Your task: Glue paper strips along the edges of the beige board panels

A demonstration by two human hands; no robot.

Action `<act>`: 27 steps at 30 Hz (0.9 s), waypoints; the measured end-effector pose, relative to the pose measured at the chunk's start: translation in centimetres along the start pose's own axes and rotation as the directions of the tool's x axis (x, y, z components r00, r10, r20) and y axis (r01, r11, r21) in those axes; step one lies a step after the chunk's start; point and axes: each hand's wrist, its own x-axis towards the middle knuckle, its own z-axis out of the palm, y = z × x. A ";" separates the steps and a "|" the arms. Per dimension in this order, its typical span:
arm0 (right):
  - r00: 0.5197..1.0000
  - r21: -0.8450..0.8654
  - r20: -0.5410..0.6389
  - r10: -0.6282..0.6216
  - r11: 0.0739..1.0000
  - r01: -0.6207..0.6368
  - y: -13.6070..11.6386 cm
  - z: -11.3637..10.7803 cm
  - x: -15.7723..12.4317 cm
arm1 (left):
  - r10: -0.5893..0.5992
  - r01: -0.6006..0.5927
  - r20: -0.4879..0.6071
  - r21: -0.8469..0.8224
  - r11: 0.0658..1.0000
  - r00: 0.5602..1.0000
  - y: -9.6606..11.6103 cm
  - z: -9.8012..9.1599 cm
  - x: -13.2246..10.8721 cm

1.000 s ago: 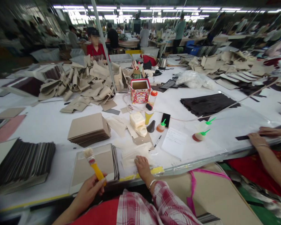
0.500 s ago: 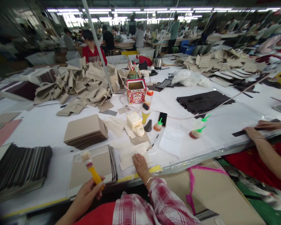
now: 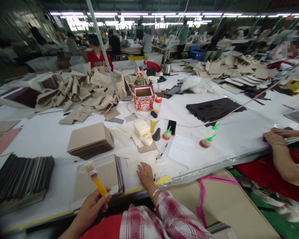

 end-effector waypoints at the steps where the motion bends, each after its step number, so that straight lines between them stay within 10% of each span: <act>1: 0.997 0.026 0.021 -0.070 0.997 0.069 -0.5 0.3 -0.3 | 0.000 0.000 0.008 0.000 1.000 1.000 0.0 0.1 0.1; 5: 0.971 0.105 0.104 -0.218 0.973 0.207 -1.9 1.4 -1.1 | 0.015 -0.014 0.046 -0.010 1.000 0.999 -0.3 0.5 0.2; 15: 0.984 0.408 0.129 -0.126 0.911 0.063 -1.9 -0.4 0.3 | 0.049 -0.049 0.045 0.000 0.999 0.998 -1.9 0.0 -0.3; 20: 0.982 0.618 0.122 0.142 0.764 -0.188 -1.5 -3.6 1.4 | 0.045 -0.043 0.044 -0.050 0.998 0.998 -1.2 0.0 -0.2; 27: 0.825 0.776 0.310 0.472 0.376 -0.506 -0.6 -7.6 2.2 | 0.053 -0.036 0.139 -0.120 0.992 0.989 -1.2 1.3 1.3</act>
